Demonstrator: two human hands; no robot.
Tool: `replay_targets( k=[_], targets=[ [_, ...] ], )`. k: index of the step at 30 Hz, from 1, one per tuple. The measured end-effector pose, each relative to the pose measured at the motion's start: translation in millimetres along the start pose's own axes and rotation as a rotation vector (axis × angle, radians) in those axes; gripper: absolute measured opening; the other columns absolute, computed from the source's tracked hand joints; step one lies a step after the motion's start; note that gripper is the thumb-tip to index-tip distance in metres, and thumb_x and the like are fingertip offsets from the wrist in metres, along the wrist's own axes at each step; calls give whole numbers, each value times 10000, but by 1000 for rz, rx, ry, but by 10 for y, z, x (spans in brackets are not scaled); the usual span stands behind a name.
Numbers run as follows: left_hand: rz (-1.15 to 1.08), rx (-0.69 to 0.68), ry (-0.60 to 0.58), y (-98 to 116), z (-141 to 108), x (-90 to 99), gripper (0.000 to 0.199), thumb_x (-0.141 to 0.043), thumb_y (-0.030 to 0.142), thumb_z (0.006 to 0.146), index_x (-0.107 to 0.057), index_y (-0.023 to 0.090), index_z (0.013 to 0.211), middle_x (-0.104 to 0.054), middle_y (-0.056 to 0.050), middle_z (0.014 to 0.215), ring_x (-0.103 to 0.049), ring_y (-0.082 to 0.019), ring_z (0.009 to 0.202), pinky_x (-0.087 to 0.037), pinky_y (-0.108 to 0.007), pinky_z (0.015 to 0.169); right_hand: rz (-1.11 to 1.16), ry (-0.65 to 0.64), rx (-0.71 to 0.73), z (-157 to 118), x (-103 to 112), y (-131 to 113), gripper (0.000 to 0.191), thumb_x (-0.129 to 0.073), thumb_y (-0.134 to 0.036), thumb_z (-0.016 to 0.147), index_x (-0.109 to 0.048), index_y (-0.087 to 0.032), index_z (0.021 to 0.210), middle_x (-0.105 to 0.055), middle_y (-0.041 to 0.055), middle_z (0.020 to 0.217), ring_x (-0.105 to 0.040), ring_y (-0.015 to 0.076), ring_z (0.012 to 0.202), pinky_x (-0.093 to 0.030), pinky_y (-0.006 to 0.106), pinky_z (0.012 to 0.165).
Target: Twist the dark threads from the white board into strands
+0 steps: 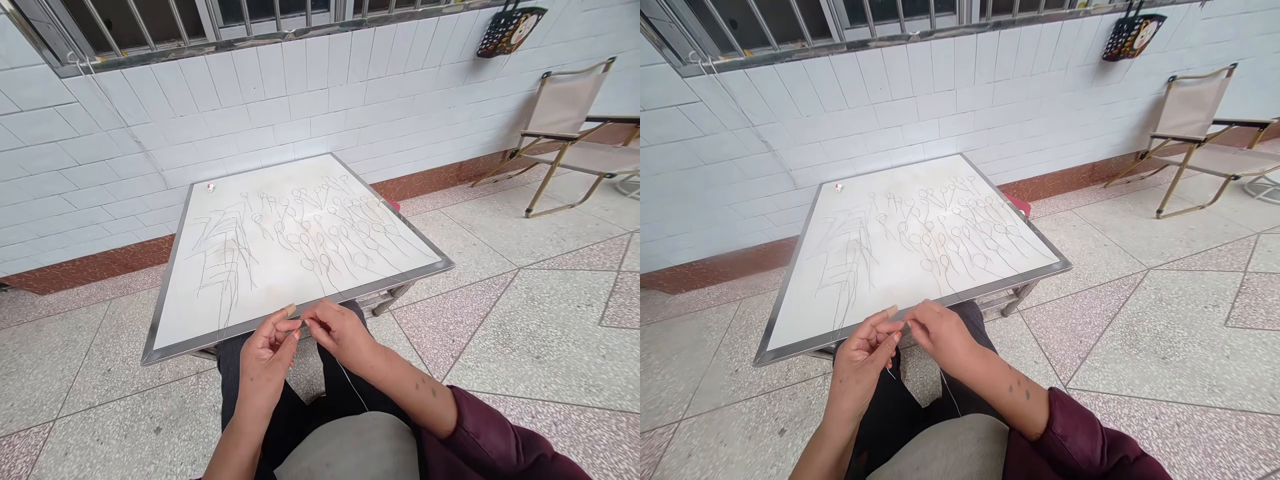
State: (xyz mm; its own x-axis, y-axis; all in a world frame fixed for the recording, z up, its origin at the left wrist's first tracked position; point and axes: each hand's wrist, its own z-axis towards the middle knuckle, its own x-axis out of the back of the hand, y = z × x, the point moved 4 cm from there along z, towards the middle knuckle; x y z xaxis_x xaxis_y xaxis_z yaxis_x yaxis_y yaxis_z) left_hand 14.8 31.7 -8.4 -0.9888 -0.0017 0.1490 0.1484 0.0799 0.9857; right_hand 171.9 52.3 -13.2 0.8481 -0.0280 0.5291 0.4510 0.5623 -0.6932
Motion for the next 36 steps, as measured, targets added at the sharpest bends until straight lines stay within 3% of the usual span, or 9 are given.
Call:
replay_targets(
  k=[3, 8, 16, 21, 29, 36],
  targets=[
    [5, -3, 4, 20, 18, 42, 438, -707, 359, 801, -646, 249, 1220, -723, -25, 932, -489, -102, 590, -449, -212, 504, 95, -73, -39, 6, 11, 49, 104, -585, -178, 912, -653, -211, 984, -660, 27, 823, -605, 158, 757, -476, 267, 678],
    [25, -23, 23, 53, 13, 51, 405, -681, 351, 818, -649, 249, 1209, -718, -20, 925, -479, -101, 583, -440, -214, 508, 260, -37, -201, -27, 4, 124, 98, -713, -235, 838, -653, -222, 915, -663, -3, 775, -613, 141, 697, -479, 243, 625],
    [17, -43, 41, 112, 9, -7, 382, -689, 337, 812, -664, 227, 1177, -701, -8, 847, -553, -129, 654, -491, -227, 549, 332, -19, -159, -14, 4, 7, 43, -686, -262, 862, -684, -226, 886, -705, 10, 816, -645, 154, 775, -498, 272, 710],
    [-28, -50, 123, 172, 3, 17, 411, -699, 347, 813, -647, 227, 1203, -706, 1, 821, -609, -149, 738, -529, -262, 668, 759, -145, -368, -28, -77, 51, 220, -656, -391, 886, -644, -218, 1021, -696, 10, 840, -620, 138, 733, -489, 279, 691],
    [-48, -98, 107, 227, -54, -14, 348, -697, 307, 832, -665, 241, 1173, -704, 23, 797, -622, -128, 739, -512, -250, 741, 1218, -343, -599, -77, -162, -35, 301, -686, -469, 865, -658, -171, 850, -584, -19, 703, -490, 96, 633, -394, 243, 666],
    [-81, -70, 81, 197, -56, -12, 346, -713, 300, 819, -675, 209, 1150, -691, 18, 752, -599, -128, 683, -516, -267, 718, 1210, -333, -601, -107, -204, -21, 253, -739, -420, 821, -684, -173, 823, -581, -27, 712, -442, 87, 618, -338, 232, 639]
  ],
)
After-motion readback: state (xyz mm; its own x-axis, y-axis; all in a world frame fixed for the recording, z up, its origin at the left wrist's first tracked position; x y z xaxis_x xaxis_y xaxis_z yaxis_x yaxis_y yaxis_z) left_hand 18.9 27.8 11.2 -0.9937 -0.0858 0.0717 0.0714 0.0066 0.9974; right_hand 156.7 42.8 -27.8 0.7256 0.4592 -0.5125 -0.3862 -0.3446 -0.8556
